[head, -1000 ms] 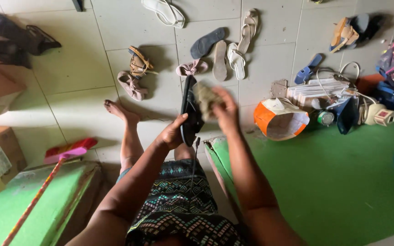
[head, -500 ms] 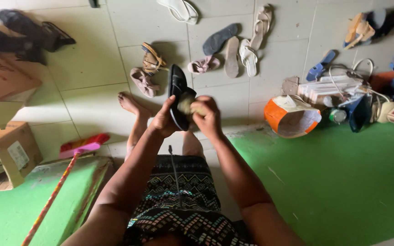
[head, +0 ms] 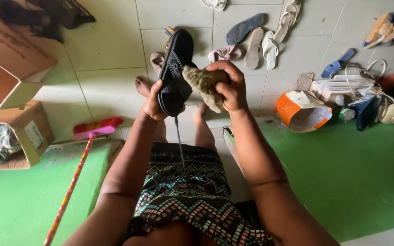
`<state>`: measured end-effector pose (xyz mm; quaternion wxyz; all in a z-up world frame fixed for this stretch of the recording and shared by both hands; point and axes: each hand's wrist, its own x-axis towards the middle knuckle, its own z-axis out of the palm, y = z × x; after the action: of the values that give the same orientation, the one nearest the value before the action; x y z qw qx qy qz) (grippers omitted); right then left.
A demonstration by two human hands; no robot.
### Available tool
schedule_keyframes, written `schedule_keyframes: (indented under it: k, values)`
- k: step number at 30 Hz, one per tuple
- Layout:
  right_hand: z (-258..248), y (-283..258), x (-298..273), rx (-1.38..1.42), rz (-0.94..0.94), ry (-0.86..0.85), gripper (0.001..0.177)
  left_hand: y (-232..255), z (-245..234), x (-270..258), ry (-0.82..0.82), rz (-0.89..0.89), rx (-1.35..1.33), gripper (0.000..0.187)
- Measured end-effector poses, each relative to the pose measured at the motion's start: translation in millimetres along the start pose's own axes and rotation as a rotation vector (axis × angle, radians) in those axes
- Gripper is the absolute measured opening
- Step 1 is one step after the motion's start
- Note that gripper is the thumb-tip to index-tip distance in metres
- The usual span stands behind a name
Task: The person sits on the floor and wipes several pairs of shoes using a cloth. They handle black shoes, sandals, and heels one at a time, rubbing the surfaces and soles, then placing them back on the floor.
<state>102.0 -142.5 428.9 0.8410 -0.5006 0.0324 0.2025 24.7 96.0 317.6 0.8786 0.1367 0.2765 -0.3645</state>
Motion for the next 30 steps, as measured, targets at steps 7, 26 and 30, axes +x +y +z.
schedule_keyframes:
  k: [7, 26, 30]
  values:
    - [-33.3, 46.2, 36.2, -1.201, -0.429, 0.483, 0.041, 8.8, -0.7, -13.2, -0.021, -0.129, 0.130, 0.075]
    - [-273.7, 67.1, -49.1, -0.252, 0.364, 0.352, 0.037, -61.5, 48.1, 63.3, 0.010, -0.424, 0.311, 0.071]
    - [-331.9, 11.3, -76.9, -0.400, 0.440, 0.011, 0.037, -106.8, 97.9, 103.6, 0.065, -0.505, 0.275, 0.073]
